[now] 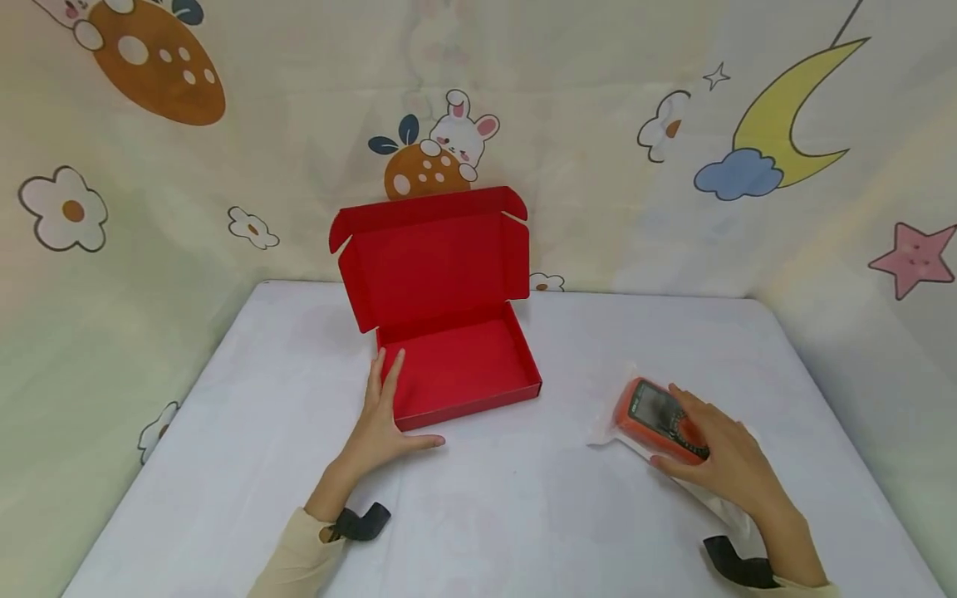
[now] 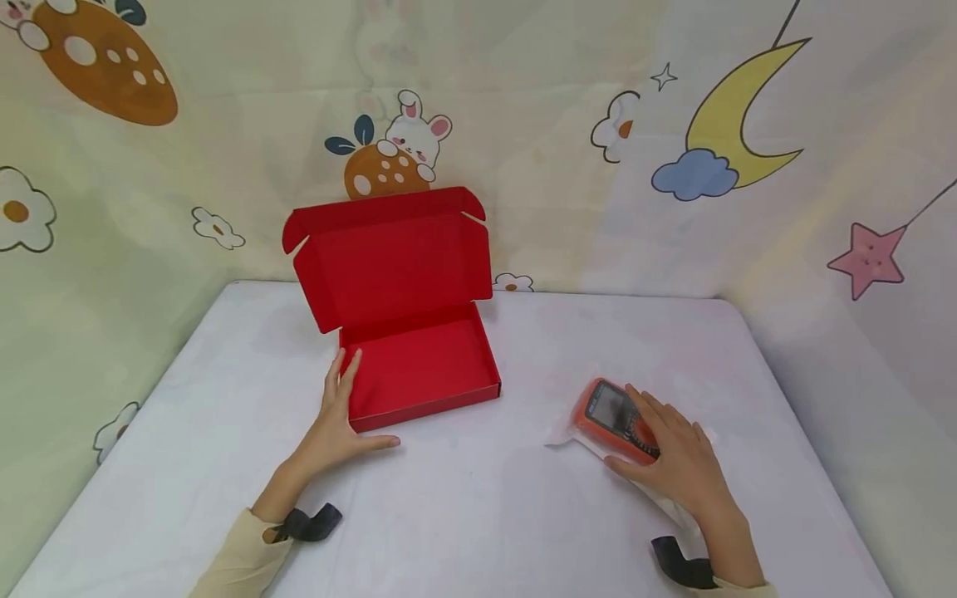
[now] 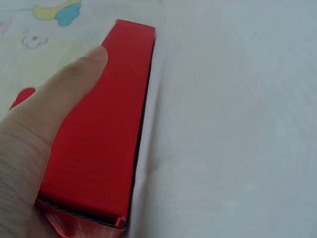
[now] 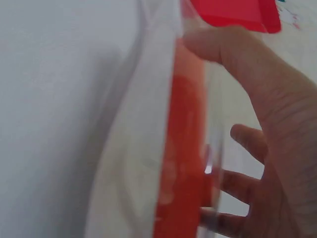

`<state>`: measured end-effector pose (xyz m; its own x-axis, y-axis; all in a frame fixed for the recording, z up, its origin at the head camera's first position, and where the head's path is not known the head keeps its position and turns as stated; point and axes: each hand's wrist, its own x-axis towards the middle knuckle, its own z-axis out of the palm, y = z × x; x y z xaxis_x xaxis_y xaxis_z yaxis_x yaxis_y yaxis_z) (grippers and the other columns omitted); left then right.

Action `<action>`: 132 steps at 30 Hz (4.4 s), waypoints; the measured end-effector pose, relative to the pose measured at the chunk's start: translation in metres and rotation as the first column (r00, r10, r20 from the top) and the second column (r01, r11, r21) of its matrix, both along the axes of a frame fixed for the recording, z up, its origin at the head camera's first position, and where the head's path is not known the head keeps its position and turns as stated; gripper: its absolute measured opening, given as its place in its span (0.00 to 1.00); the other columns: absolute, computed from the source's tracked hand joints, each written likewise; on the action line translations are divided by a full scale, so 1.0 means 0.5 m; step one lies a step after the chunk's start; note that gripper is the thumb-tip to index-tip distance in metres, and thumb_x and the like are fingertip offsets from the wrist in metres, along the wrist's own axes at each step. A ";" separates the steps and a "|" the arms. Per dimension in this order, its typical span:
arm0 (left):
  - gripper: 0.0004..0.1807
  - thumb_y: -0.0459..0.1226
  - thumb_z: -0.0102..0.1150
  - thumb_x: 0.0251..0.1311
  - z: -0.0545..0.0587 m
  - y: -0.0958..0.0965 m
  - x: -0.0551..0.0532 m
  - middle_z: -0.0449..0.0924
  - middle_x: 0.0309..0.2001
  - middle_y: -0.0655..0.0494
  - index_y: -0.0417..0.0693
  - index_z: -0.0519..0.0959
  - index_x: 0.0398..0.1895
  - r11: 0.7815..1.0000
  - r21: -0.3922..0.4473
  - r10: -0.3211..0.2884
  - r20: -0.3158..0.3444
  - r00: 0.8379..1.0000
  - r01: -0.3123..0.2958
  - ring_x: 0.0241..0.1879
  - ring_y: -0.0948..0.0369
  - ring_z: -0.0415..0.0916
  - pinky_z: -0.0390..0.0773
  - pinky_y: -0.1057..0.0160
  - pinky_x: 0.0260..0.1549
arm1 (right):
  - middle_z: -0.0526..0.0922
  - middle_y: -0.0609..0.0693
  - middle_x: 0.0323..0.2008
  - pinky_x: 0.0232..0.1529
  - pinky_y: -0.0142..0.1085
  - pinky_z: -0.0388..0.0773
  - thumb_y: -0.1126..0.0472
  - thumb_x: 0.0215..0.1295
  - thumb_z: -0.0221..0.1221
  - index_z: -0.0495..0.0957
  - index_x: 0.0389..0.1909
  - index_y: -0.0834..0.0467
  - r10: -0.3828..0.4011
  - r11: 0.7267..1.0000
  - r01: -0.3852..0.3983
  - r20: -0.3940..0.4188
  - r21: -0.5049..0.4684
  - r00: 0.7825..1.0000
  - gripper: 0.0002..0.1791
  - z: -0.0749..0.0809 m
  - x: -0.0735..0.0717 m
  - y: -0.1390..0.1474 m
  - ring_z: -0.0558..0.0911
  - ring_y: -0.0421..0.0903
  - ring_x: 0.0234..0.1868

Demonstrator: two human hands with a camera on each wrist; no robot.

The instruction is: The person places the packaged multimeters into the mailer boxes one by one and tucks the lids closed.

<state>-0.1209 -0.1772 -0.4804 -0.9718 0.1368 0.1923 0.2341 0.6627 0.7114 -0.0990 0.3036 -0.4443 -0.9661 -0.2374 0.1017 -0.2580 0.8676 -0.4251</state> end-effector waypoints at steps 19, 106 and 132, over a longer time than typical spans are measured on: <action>0.59 0.33 0.77 0.43 -0.061 -0.018 -0.017 0.33 0.78 0.47 0.44 0.48 0.77 0.944 0.329 0.017 -0.068 0.998 0.006 0.74 0.45 0.40 0.63 0.33 0.61 | 0.74 0.71 0.52 0.39 0.62 0.66 0.48 0.42 0.77 0.63 0.66 0.64 -0.001 0.998 0.005 0.048 -0.067 0.999 0.52 -0.020 -0.037 0.029 0.73 0.65 0.47; 0.58 0.37 0.77 0.44 -0.053 -0.034 -0.020 0.33 0.77 0.43 0.44 0.50 0.76 0.944 0.326 -0.020 -0.062 0.998 0.039 0.75 0.43 0.39 0.69 0.39 0.59 | 0.75 0.66 0.53 0.44 0.55 0.81 0.42 0.47 0.74 0.64 0.68 0.65 0.046 0.994 -0.038 0.074 -0.099 0.996 0.52 0.065 -0.152 -0.218 0.74 0.60 0.49; 0.56 0.36 0.77 0.43 -0.056 -0.040 -0.023 0.37 0.78 0.45 0.47 0.54 0.76 0.948 0.317 0.010 -0.050 0.999 0.006 0.74 0.46 0.43 0.71 0.41 0.57 | 0.76 0.67 0.55 0.46 0.62 0.73 0.44 0.45 0.75 0.67 0.67 0.61 0.197 0.980 -0.197 0.005 0.012 0.980 0.50 0.083 -0.192 -0.277 0.74 0.60 0.50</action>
<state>-0.1325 -0.1969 -0.5085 -0.9598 0.0588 0.2743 0.2741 0.4053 0.8721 -0.1950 0.1653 -0.4027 -0.9006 -0.4243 0.0943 -0.4228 0.8052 -0.4159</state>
